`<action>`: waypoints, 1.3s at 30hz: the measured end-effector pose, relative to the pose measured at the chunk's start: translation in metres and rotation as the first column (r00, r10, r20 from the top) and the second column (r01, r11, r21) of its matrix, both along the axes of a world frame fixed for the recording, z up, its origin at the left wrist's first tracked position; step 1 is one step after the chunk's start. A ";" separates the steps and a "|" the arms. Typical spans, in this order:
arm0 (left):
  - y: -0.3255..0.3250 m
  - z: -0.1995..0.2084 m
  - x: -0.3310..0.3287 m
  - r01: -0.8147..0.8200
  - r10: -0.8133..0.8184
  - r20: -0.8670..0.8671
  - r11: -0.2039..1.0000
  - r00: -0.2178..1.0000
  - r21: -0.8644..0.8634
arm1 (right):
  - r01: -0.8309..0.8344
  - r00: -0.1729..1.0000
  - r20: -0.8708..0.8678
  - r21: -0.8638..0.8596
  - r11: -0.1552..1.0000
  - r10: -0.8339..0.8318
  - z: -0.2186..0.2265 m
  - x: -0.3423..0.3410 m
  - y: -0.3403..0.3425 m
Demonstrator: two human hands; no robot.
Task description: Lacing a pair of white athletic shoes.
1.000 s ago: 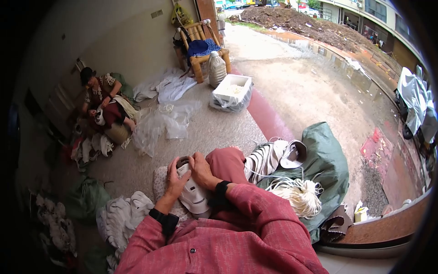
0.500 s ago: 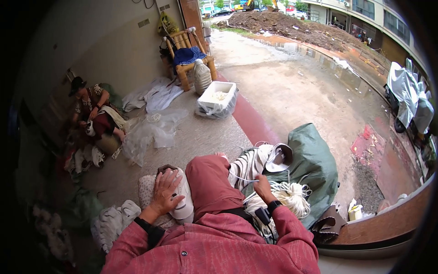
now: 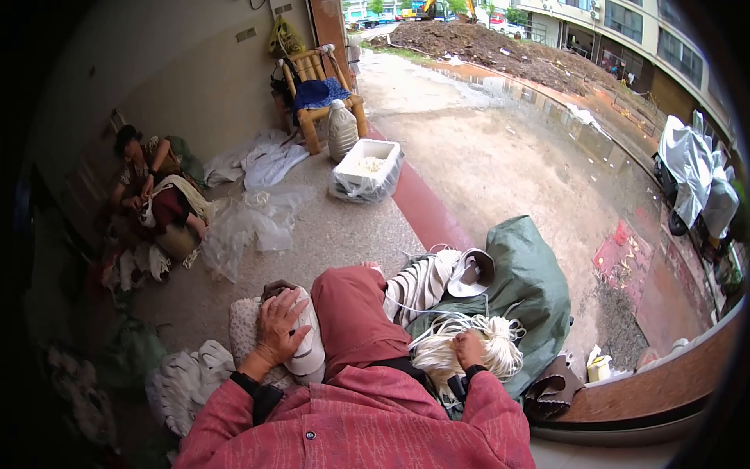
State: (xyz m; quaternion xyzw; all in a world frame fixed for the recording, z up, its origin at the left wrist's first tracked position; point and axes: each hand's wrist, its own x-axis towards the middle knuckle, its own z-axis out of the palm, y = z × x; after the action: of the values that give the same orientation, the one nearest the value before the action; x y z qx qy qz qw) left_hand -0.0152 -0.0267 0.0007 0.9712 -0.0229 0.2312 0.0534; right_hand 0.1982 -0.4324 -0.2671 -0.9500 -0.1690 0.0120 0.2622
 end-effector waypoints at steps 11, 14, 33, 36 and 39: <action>0.002 -0.003 -0.003 -0.008 0.010 0.062 0.999 0.998 -0.047 | -0.333 0.894 -0.374 -0.191 0.923 0.245 0.053 -0.004 0.030; 0.000 -0.001 0.000 0.004 0.000 0.058 0.998 0.998 -0.062 | -0.358 0.853 -0.418 -0.032 0.933 0.313 0.049 0.006 0.029; -0.028 0.062 0.008 0.043 -0.069 -0.100 0.970 0.993 -0.241 | -0.062 0.522 -0.349 0.895 0.443 0.778 0.365 -0.054 0.146; -0.049 0.072 0.016 0.189 -0.562 -0.118 0.457 0.818 -0.869 | -0.270 0.378 -0.096 0.940 0.209 0.921 0.385 -0.093 0.180; -0.058 0.089 0.014 0.066 -0.462 -0.185 0.475 0.867 -0.878 | -0.239 0.346 -0.089 0.954 0.179 0.934 0.383 -0.091 0.187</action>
State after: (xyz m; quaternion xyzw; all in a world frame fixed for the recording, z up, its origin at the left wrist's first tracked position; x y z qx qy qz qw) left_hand -0.0012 -0.0844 0.0898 0.8276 -0.0492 -0.0019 0.5592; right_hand 0.1070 -0.2450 0.1159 -0.4380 -0.4364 0.3946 0.6797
